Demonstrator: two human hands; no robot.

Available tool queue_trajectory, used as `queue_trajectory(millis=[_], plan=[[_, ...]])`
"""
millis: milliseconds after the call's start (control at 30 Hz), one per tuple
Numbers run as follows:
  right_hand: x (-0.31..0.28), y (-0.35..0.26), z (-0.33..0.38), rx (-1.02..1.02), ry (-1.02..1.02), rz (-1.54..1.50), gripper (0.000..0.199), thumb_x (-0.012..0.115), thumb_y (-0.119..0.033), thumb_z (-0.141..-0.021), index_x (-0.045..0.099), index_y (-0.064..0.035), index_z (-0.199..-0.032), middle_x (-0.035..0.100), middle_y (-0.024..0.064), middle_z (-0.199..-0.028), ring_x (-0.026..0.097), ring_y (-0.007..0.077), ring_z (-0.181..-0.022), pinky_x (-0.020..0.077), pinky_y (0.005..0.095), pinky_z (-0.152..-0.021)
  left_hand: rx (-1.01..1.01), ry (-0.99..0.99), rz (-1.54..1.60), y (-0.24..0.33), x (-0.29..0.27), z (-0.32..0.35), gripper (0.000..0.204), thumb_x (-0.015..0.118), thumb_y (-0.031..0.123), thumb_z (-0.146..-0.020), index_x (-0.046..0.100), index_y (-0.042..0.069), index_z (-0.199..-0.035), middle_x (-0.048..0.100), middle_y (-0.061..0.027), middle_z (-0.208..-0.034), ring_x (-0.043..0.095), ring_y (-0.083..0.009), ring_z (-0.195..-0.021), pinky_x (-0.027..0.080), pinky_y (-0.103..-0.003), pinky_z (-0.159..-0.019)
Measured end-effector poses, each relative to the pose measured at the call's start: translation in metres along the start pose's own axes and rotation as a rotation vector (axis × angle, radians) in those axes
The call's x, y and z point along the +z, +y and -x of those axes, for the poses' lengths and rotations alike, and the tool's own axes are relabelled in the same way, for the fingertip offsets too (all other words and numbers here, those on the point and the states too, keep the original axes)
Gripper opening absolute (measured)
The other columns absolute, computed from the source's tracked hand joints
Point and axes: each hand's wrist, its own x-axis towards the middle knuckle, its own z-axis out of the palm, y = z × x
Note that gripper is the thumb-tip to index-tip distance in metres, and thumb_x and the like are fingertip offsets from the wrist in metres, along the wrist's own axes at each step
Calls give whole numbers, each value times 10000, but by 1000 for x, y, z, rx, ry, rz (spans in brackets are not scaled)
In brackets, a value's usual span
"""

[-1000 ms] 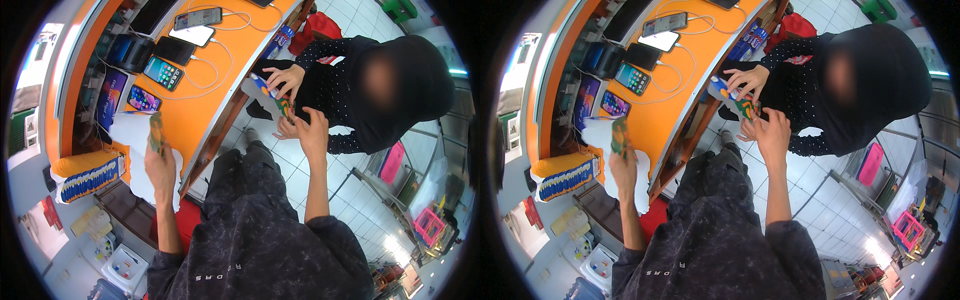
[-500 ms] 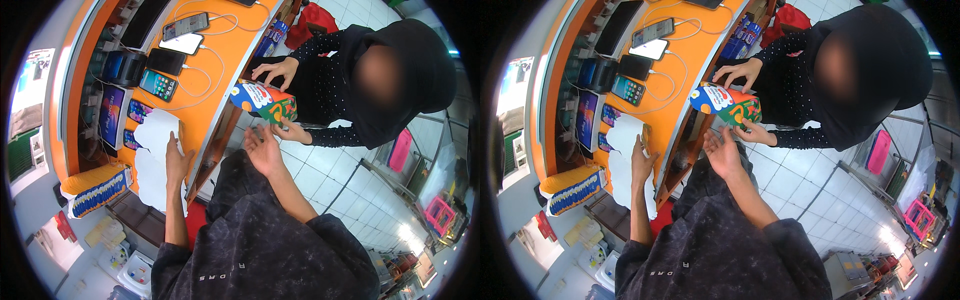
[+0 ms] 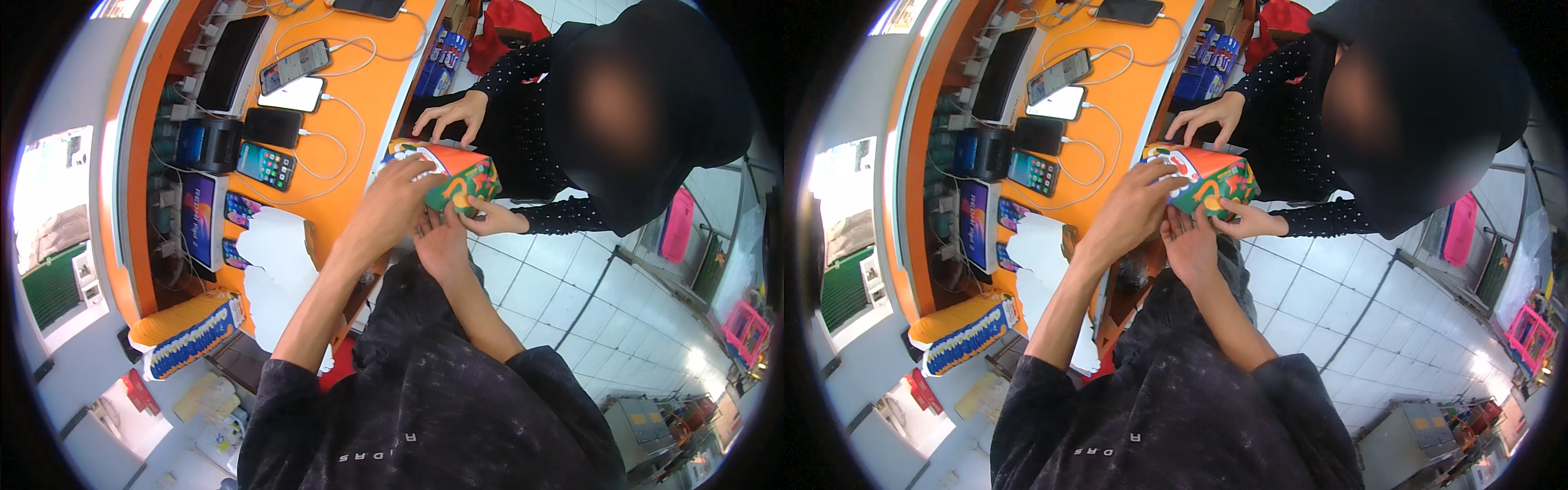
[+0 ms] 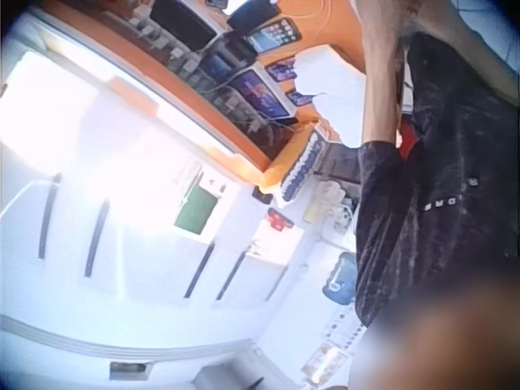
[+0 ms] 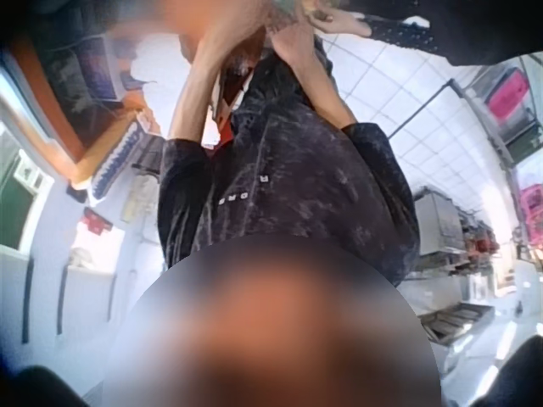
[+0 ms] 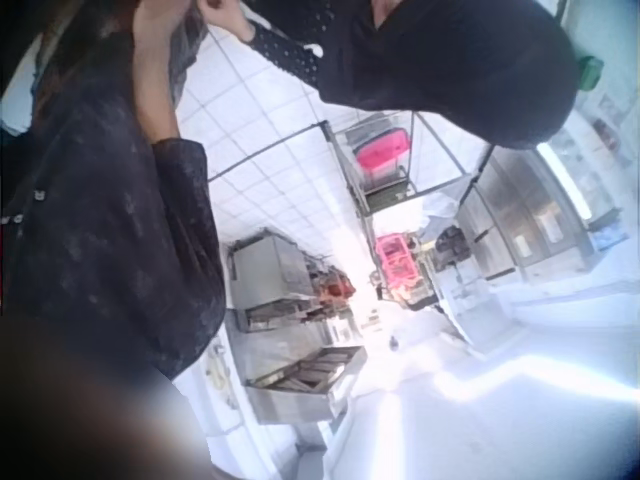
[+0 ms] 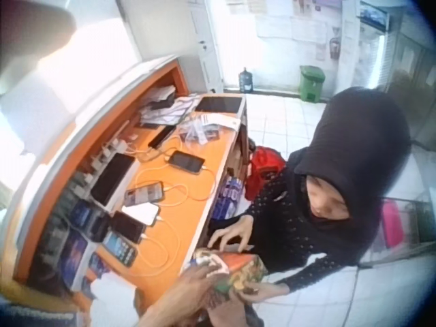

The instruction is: The person folds and assembles multiple small, colorful paper boxes at a counter, then places them into a larger white cardboard container. The person also briefly walks to a deep fryer and presses a button before returning to the counter to continue assembling boxes.

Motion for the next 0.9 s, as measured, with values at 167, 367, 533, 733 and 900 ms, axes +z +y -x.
queue_trajectory(millis=[167, 367, 533, 733, 900], plan=[[-11, 0, 37, -43, -4, 251, 319, 486, -335, -1011, 479, -133, -1258, 509, 31, -1228, 479, 185, -1169, 375, 389, -990, 145, -240, -172, -15, 18, -15, 561, 574, -21, -734, 602, 162, -1264, 484, -137, -1393, 376, -386, -1350, 337, -488, -1093], [-8, -2, 72, -232, 74, 531, 316, 468, -243, -1012, 526, -65, -1266, 580, 43, -1196, 536, 152, -1117, 424, 341, -971, -88, -417, 76, 5, -6, 20, 596, 643, 77, -755, 573, 222, -1329, 371, -145, -1491, 452, -372, -1271, 399, -466, -1033], [24, -19, 58, -322, -249, 792, 399, 493, -257, -998, 536, 32, -1270, 602, 97, -1234, 550, 153, -1139, 416, 286, -992, -143, -130, 35, 15, -28, 50, 588, 762, 228, -748, 601, 201, -1312, 273, -216, -1531, 306, -426, -1383, 323, -494, -1108], [60, -30, 34, 265, -378, 840, 407, 595, -319, -940, 607, 18, -1168, 673, 115, -1101, 670, 175, -963, 539, 300, -859, -298, 280, -147, 17, -25, 87, 648, 845, 290, -696, 615, 201, -1295, 159, -221, -1565, 67, -500, -1436, 191, -611, -1126], [65, -21, 24, 407, -490, 1129, 425, 713, -286, -865, 622, -2, -1167, 691, 83, -1057, 682, 153, -899, 549, 286, -818, -386, 423, -200, 14, -13, 108, 614, 848, 274, -709, 632, 203, -1279, 203, -196, -1545, 85, -465, -1434, 218, -586, -1125]])
